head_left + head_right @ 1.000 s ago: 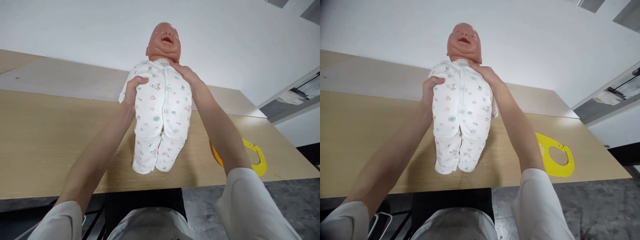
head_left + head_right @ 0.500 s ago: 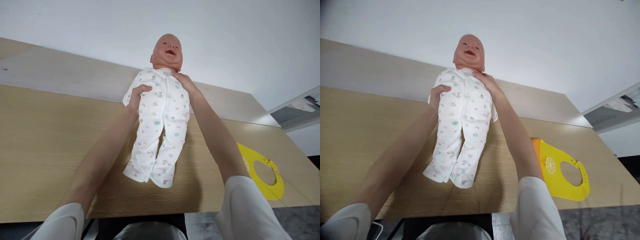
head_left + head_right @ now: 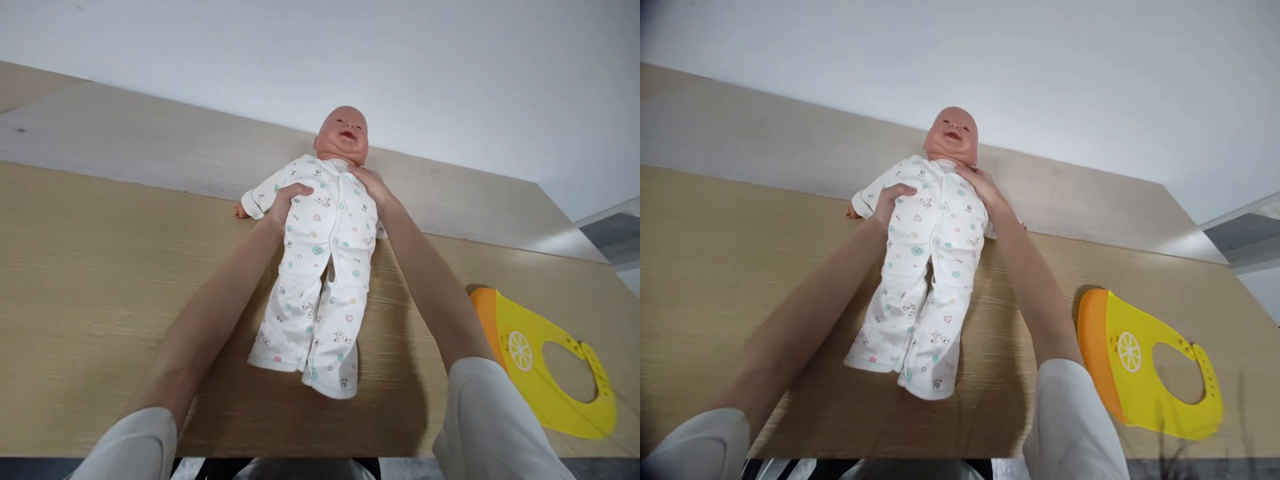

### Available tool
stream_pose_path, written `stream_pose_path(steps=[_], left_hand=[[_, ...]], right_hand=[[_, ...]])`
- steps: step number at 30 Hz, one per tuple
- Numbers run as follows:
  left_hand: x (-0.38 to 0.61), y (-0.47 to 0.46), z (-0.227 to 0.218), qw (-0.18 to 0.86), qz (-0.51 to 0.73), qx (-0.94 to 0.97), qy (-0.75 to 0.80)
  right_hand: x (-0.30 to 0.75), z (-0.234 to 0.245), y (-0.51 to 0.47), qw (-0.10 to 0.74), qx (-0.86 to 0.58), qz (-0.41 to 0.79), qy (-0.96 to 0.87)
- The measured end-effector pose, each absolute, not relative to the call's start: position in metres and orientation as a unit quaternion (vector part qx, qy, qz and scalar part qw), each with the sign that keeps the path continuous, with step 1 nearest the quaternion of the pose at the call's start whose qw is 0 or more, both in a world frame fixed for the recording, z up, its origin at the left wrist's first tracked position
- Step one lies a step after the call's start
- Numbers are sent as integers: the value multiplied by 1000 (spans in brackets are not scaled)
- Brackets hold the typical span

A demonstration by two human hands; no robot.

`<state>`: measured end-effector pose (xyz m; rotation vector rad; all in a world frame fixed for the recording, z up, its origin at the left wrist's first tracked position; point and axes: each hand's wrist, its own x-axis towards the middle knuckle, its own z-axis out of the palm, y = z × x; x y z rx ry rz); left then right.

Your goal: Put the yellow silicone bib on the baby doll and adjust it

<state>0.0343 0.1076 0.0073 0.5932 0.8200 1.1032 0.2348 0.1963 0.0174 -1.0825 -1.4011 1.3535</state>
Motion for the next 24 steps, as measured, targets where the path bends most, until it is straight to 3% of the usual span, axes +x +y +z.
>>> stream_pose_path(steps=[4,13,24], left_hand=[[31,108,-1,775,469,271,325],[27,116,-20,770,454,229,385],[24,111,-23,774,452,207,392]], right_hand=[[232,4,193,433,-460,541,-555],[232,-24,201,426,-471,550,-543],[226,-25,199,421,-481,559,-528]])
